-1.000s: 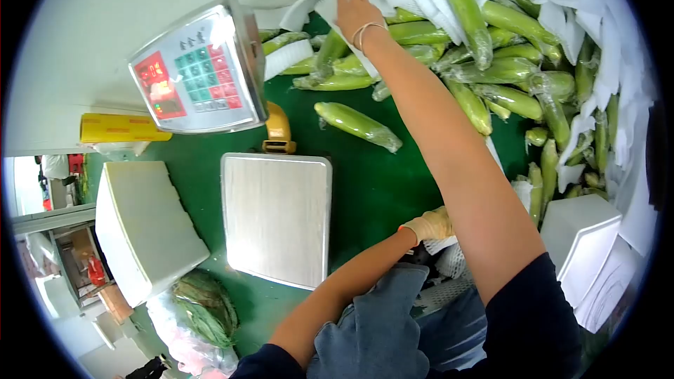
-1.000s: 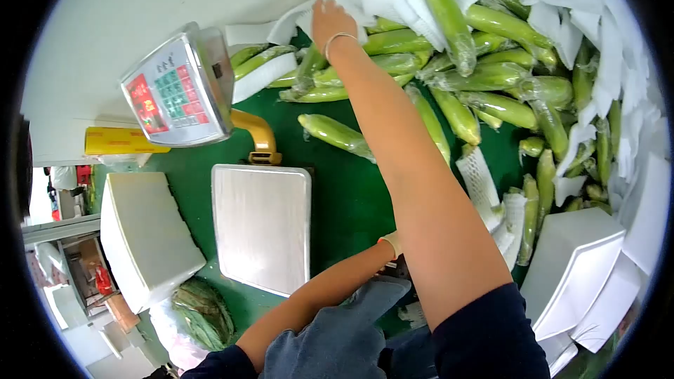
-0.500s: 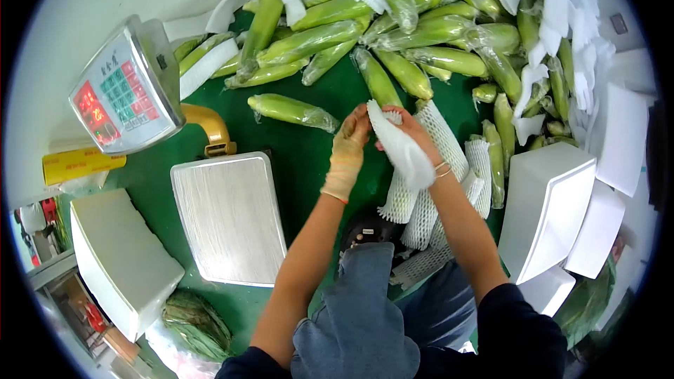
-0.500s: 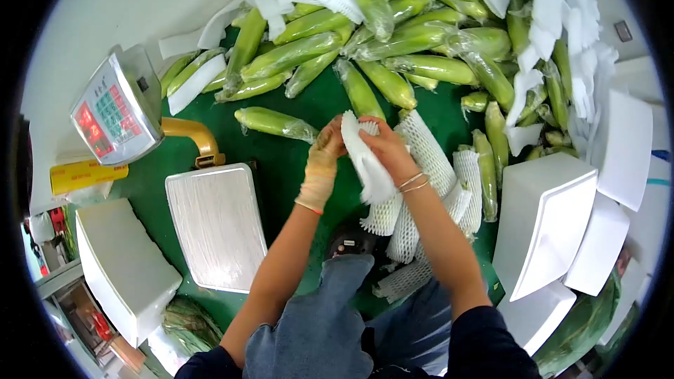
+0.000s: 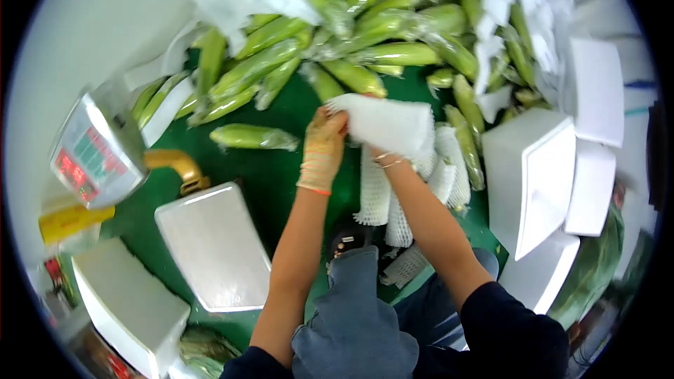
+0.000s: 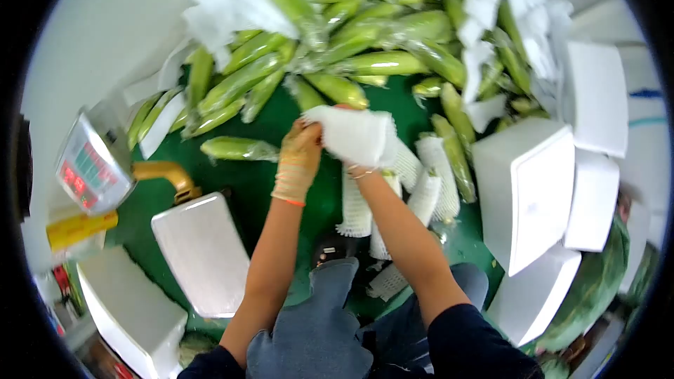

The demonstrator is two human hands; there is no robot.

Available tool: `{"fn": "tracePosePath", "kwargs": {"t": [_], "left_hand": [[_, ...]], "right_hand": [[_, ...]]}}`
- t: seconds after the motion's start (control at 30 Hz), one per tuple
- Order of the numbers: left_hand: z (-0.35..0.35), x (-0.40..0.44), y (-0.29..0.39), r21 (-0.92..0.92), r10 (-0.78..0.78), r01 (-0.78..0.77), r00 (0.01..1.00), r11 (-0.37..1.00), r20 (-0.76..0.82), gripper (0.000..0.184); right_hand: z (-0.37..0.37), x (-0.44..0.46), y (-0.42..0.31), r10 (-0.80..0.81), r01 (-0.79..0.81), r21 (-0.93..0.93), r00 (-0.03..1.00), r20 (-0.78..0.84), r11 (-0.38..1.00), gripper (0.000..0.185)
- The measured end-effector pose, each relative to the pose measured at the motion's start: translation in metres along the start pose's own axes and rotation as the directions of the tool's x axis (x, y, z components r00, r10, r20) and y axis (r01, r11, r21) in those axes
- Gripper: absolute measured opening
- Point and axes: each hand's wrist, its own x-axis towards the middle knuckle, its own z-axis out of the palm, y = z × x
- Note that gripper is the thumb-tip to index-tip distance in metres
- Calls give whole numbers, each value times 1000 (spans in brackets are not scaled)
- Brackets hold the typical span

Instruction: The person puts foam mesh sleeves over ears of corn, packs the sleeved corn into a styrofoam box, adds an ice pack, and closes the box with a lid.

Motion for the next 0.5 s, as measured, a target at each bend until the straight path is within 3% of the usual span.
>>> {"fn": "tracePosePath", "kwargs": {"t": [0.07, 0.1, 0.13, 0.17, 0.2, 0.23, 0.27, 0.3, 0.33, 0.37, 0.43, 0.47, 0.5], "left_hand": [[1, 3, -11, -170, -184, 195, 980, 966, 78, 9], [2, 6, -4, -391, -406, 397, 911, 830, 63, 8], [3, 6, -3, -347, -379, 366, 925, 863, 33, 9], [2, 8, -3, -298, -348, 331, 938, 895, -3, 10], [-3, 10, -3, -233, -301, 283, 953, 930, -43, 12], [-11, 16, -20, -259, -247, 242, 969, 935, 13, 8], [-3, 7, 37, 236, -63, 36, 992, 971, 106, 8], [-12, 8, 31, -138, -246, 272, 953, 952, 177, 7], [-20, 9, 26, -464, -420, 484, 875, 742, 241, 7], [-13, 12, 17, -304, -392, 417, 909, 857, 143, 9], [-11, -1, 24, -309, -339, 345, 938, 886, 76, 9], [-15, -1, 15, -422, -383, 401, 914, 813, 131, 11], [-11, -4, 6, -619, -378, 361, 919, 698, 110, 16]], "right_hand": [[31, -14, 57, -118, 93, -131, 972, -202, 987, 28], [33, -17, 56, -180, 111, -280, 956, -233, 954, 28], [34, -21, 53, -240, 112, -424, 934, -263, 899, 29], [28, -19, 55, -239, 107, -433, 934, -265, 895, 29], [23, -17, 57, -351, 246, -547, 932, -93, 800, 28], [20, -16, 58, -431, 391, -620, 898, 93, 680, 28], [9, -15, 41, -21, -16, 129, 961, 277, 992, 20], [-3, -15, 23, 394, -562, 660, 825, 405, 499, 12], [-4, -15, 28, 327, -461, 646, 887, 325, 608, 10], [-7, -16, 31, 248, -350, 622, 937, 247, 701, 8], [-8, -13, 37, 194, -169, 404, 981, -22, 899, 6], [-7, -6, 41, 240, -178, 550, 970, -43, 816, 7], [-6, 0, 45, 290, -175, 679, 955, -58, 713, 7]]}}
